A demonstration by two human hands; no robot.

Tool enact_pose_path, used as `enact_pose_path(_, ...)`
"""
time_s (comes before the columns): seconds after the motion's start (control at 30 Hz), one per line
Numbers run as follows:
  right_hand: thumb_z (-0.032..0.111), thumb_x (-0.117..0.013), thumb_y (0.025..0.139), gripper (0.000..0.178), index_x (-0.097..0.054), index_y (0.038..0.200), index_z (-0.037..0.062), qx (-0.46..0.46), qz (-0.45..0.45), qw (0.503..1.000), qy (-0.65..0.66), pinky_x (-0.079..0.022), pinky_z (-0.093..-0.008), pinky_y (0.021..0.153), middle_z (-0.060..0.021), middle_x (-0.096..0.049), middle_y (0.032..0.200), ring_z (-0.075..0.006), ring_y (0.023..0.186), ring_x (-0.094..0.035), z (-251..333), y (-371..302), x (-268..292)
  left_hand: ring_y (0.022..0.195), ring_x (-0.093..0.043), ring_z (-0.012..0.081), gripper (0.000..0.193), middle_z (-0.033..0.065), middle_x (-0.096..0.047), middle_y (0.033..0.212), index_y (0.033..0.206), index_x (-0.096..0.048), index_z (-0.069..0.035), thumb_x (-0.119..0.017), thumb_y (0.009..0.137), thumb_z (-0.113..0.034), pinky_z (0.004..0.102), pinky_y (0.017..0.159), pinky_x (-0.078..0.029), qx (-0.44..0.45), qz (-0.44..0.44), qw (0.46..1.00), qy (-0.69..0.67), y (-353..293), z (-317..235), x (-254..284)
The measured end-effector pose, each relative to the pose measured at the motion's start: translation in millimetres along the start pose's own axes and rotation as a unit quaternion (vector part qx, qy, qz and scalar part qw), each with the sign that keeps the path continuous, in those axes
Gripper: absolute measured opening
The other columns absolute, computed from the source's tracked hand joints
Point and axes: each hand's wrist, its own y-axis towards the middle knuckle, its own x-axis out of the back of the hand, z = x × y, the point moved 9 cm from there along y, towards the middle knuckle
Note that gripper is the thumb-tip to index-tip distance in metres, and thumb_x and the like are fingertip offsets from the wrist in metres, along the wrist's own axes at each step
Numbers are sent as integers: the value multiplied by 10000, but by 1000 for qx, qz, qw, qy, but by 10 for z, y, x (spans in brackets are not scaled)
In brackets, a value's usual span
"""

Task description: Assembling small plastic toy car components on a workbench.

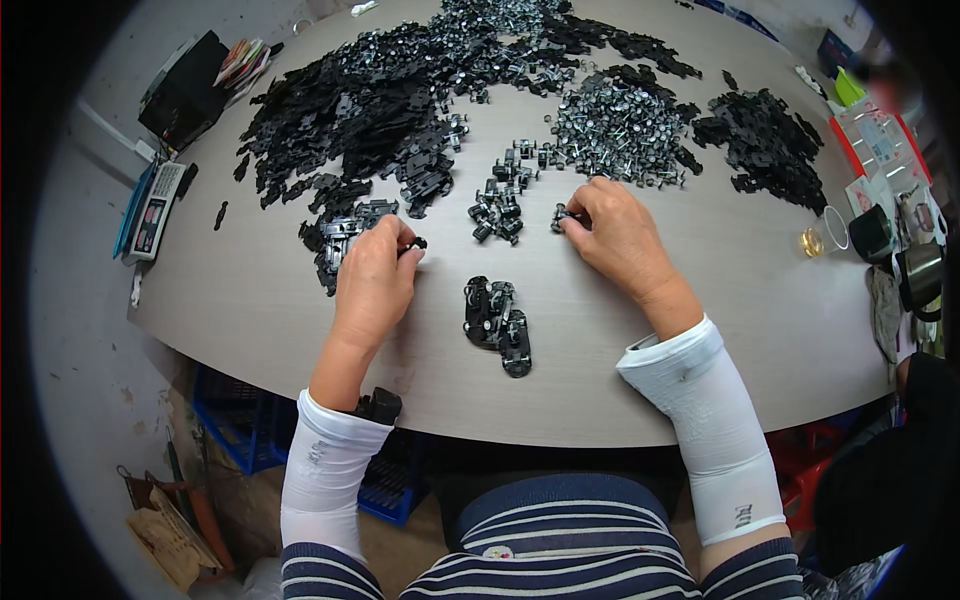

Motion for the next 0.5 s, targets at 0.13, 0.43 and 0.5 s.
enact_pose_path(0.13,125,-719,806,125,-652,822,21,-13,-10,994,107,-523,-385,763,-104,-634,819,-276,796,-623,49,44,-5,716,-658,190,147,87,-653,905,1010,-563,-1,-639,921,-90,299,641,-527,36,-14,977,-212,153,-16,24)
enact_pose_path(0.43,131,-741,842,166,-667,912,-1,-14,-37,943,331,-564,-297,689,-101,-697,860,-181,765,-698,369,17,63,653,-556,44,231,-16,-612,845,1168,-607,-53,-619,992,-202,180,516,-426,103,142,843,-508,234,-405,-545)
enact_pose_path(0.5,116,-733,855,155,-662,924,-4,-37,-18,933,356,-569,-284,680,-100,-698,820,-172,729,-705,351,12,3,686,-568,50,248,-10,-620,871,1181,-596,-43,-619,992,-202,189,554,-443,103,145,816,-550,232,-424,-619)
